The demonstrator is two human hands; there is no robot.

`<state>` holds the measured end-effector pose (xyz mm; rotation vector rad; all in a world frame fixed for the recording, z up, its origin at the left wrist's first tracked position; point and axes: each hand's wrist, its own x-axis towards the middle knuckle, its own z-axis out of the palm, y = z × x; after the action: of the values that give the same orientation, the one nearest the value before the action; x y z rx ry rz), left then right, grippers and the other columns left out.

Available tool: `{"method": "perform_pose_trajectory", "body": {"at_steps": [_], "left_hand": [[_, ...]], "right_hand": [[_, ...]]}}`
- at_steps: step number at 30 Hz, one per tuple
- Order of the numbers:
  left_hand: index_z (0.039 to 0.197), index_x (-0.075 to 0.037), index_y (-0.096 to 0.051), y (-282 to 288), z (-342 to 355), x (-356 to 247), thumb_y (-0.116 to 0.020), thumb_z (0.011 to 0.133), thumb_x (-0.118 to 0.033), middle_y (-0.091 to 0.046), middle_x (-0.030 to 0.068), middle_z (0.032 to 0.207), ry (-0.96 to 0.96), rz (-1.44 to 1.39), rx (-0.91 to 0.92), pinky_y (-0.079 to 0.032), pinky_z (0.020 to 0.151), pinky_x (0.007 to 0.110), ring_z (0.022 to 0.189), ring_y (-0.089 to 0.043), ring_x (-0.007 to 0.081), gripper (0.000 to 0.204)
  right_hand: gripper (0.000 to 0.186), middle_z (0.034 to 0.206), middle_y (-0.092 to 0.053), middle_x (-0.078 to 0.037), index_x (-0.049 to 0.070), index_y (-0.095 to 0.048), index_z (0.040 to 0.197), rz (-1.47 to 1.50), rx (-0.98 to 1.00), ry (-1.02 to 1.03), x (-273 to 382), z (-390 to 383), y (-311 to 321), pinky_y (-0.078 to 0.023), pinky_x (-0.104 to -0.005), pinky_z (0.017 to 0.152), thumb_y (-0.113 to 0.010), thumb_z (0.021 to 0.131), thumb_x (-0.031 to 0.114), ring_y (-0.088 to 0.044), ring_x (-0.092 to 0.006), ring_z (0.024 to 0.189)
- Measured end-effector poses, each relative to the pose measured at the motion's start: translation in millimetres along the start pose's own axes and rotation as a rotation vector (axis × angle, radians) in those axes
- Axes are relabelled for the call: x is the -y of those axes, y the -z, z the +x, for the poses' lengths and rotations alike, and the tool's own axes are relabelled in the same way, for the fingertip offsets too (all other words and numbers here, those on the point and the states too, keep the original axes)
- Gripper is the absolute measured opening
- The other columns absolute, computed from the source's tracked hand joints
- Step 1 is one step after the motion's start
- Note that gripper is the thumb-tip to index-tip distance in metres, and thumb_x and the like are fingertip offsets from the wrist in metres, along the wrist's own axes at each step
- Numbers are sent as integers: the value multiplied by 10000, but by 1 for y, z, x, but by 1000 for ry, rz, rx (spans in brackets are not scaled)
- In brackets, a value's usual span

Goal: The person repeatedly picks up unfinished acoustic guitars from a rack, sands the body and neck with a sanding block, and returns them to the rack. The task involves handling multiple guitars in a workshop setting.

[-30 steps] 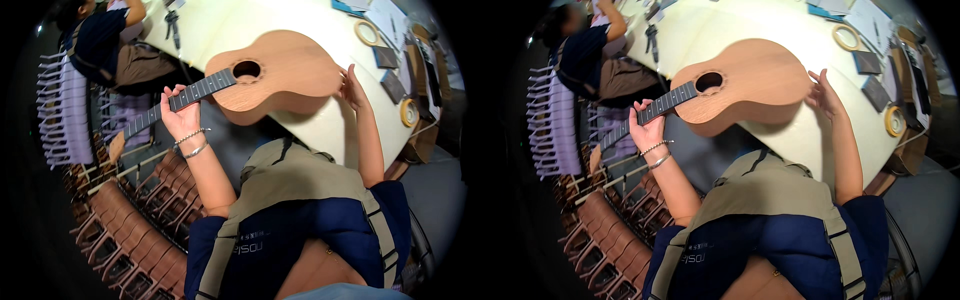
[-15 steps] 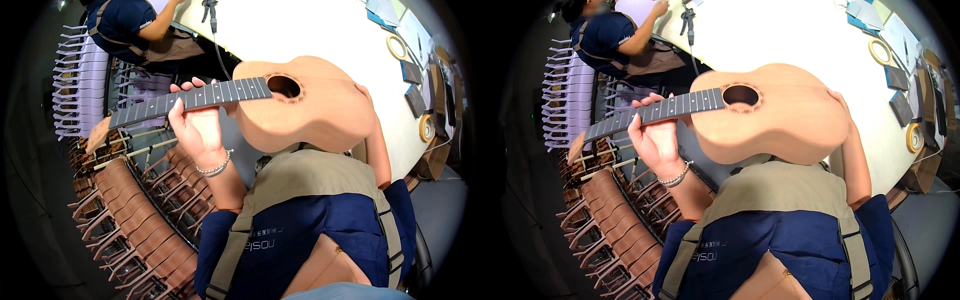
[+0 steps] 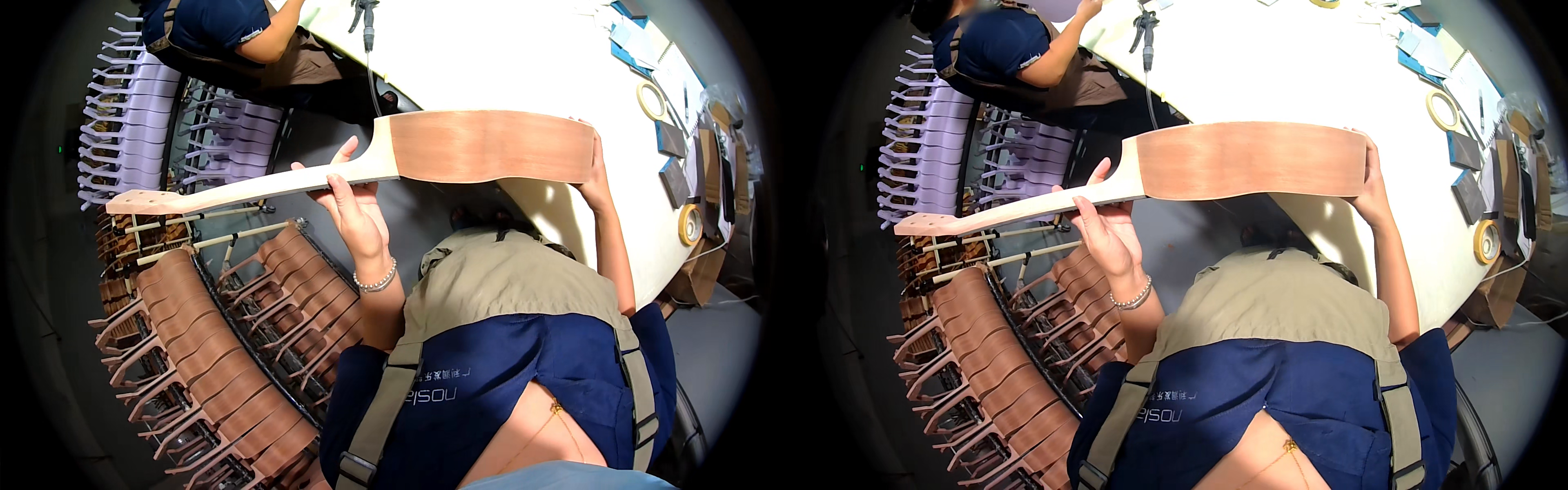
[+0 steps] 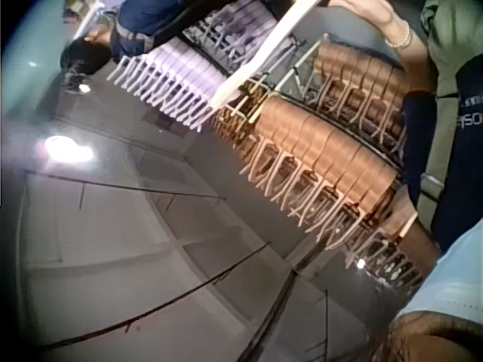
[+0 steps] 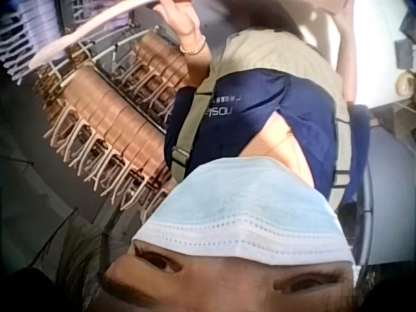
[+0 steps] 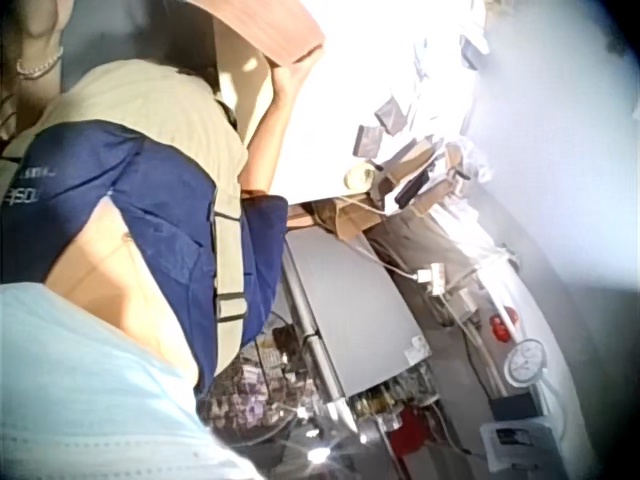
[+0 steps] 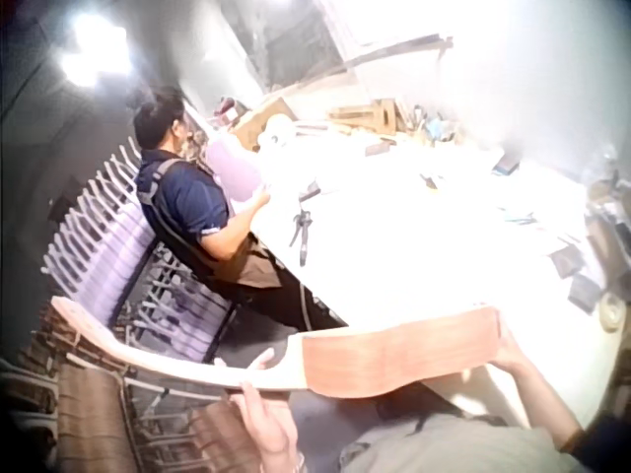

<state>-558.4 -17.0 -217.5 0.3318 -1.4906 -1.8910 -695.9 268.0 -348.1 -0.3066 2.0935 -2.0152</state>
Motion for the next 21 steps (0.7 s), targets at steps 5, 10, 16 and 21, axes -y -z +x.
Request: {"method": "perform_pose_trajectory", "body": {"at_steps": [5, 10, 16, 21], "left_hand": [[1323, -138, -81, 6, -1, 11, -361, 952, -185, -366, 173, 1308, -25, 69, -140, -377, 937, 389, 1106, -451, 230, 467], [1258, -67, -150, 23, 3, 16, -418, 929, -166, -357, 163, 1314, 30, -1, -210, -400, 929, 390, 1139, -436, 251, 436], [1256, -43, -159, 29, 6, 18, -465, 905, -107, -369, 154, 1306, 28, 22, -256, -412, 928, 375, 1137, -441, 242, 470], [1144, 2, -377, 36, 9, 37, -561, 861, -80, -502, 124, 1046, 129, 100, -431, -475, 814, 308, 913, -549, 171, 347]], "right_hand": [[955, 1312, -380, -84, 120, -274, 1338, -49, 50, 13, 5, 0, -5, -345, -357, 999, -806, 546, 113, -391, -231, 1208], [955, 1320, -363, -80, 110, -265, 1343, -82, 76, 74, 19, -1, -12, -379, -366, 971, -806, 556, 108, -416, -252, 1187], [951, 1314, -367, -78, 118, -269, 1343, -97, 85, 26, 25, -3, -19, -414, -375, 942, -799, 554, 72, -439, -253, 1165], [880, 1332, -362, -62, 142, -306, 1330, -157, 82, 2, 51, -8, -25, -461, -383, 900, -758, 587, 9, -451, -257, 1154]]}}
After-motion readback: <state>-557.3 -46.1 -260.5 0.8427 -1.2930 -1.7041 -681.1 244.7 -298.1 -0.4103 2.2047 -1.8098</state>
